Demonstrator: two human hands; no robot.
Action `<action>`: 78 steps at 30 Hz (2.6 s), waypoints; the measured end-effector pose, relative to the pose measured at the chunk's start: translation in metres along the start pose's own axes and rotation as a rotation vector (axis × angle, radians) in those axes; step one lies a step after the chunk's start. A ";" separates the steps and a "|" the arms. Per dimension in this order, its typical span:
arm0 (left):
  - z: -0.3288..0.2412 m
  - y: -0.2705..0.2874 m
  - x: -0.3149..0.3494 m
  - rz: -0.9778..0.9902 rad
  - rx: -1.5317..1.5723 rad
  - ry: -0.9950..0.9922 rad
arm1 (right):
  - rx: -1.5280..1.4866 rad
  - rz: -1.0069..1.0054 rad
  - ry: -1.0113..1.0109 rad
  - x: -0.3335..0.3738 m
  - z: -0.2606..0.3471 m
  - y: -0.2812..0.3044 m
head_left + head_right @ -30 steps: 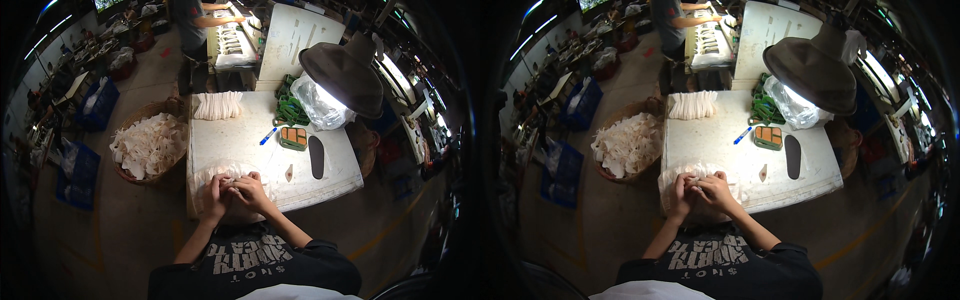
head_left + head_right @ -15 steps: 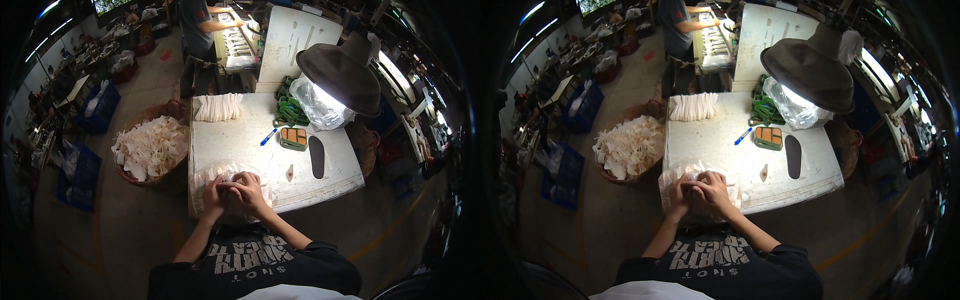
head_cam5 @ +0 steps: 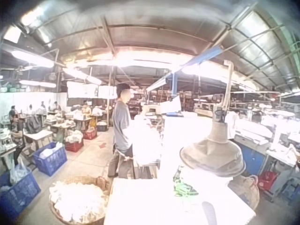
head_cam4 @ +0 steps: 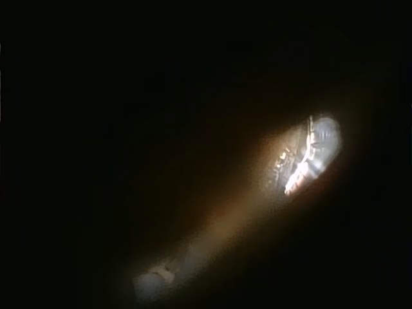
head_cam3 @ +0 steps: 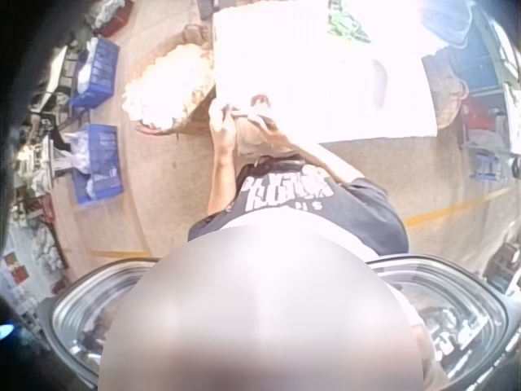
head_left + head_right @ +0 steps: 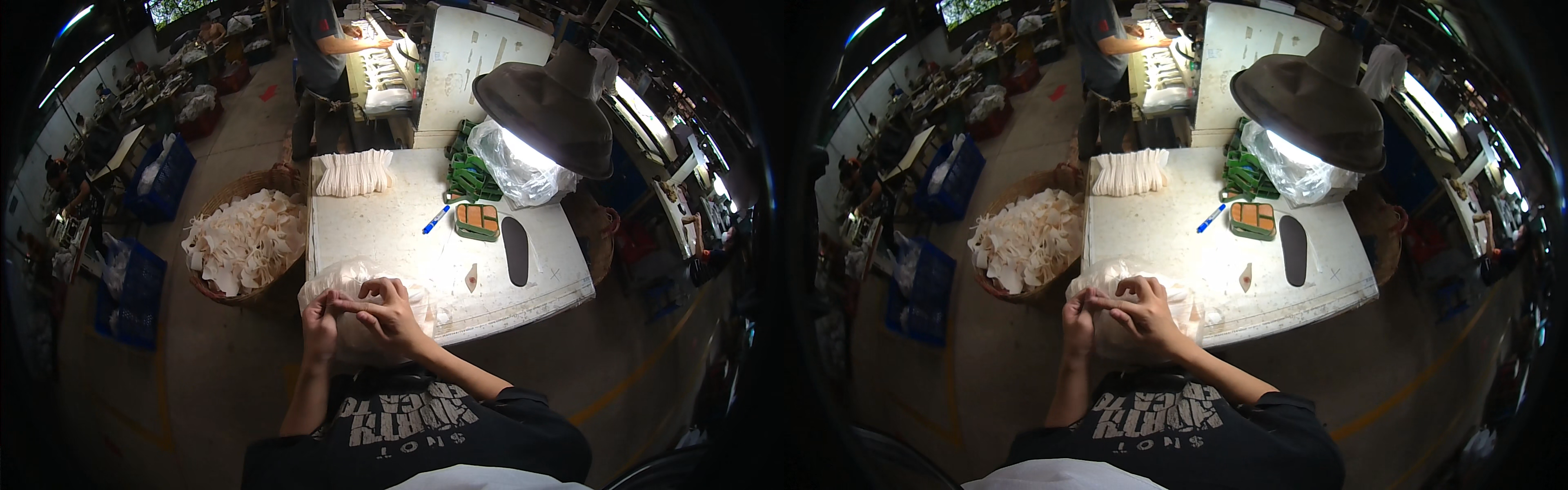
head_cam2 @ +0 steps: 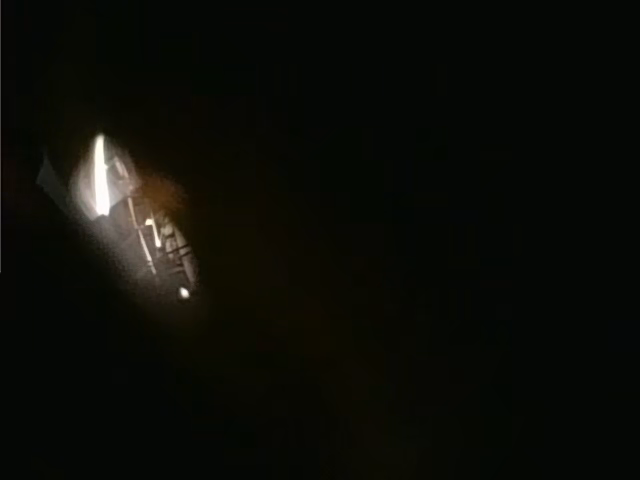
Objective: The person packs small white items into a clear plastic bag at a workbench, then ties the bag closed and places it under the table. The person also handles a plastic bottle with a yellow cap and moves around the workshop area.
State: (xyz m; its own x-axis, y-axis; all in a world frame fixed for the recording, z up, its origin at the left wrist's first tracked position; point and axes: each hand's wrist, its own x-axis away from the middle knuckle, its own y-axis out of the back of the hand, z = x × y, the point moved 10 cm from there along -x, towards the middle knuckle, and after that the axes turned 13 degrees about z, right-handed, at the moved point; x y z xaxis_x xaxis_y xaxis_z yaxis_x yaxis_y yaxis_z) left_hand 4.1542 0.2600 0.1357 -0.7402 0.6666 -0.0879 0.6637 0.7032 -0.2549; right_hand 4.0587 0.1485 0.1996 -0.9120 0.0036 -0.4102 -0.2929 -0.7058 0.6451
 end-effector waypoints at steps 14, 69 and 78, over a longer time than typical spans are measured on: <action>0.014 0.120 0.026 -0.731 -1.119 -0.040 | 0.365 0.200 0.129 0.038 0.027 -0.042; -0.031 -0.075 0.045 0.312 -0.092 -0.165 | -0.151 0.014 -0.360 0.052 -0.028 -0.004; -0.046 -0.100 0.044 0.394 -0.563 -0.222 | 0.070 0.068 -0.089 0.052 0.004 -0.008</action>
State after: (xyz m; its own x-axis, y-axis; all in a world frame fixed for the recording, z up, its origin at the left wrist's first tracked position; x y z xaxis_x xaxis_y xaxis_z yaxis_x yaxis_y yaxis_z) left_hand 4.0600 0.2298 0.2016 -0.3989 0.8733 -0.2797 0.7966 0.4811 0.3661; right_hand 4.0125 0.1571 0.1755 -0.9512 0.0225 -0.3076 -0.2464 -0.6552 0.7141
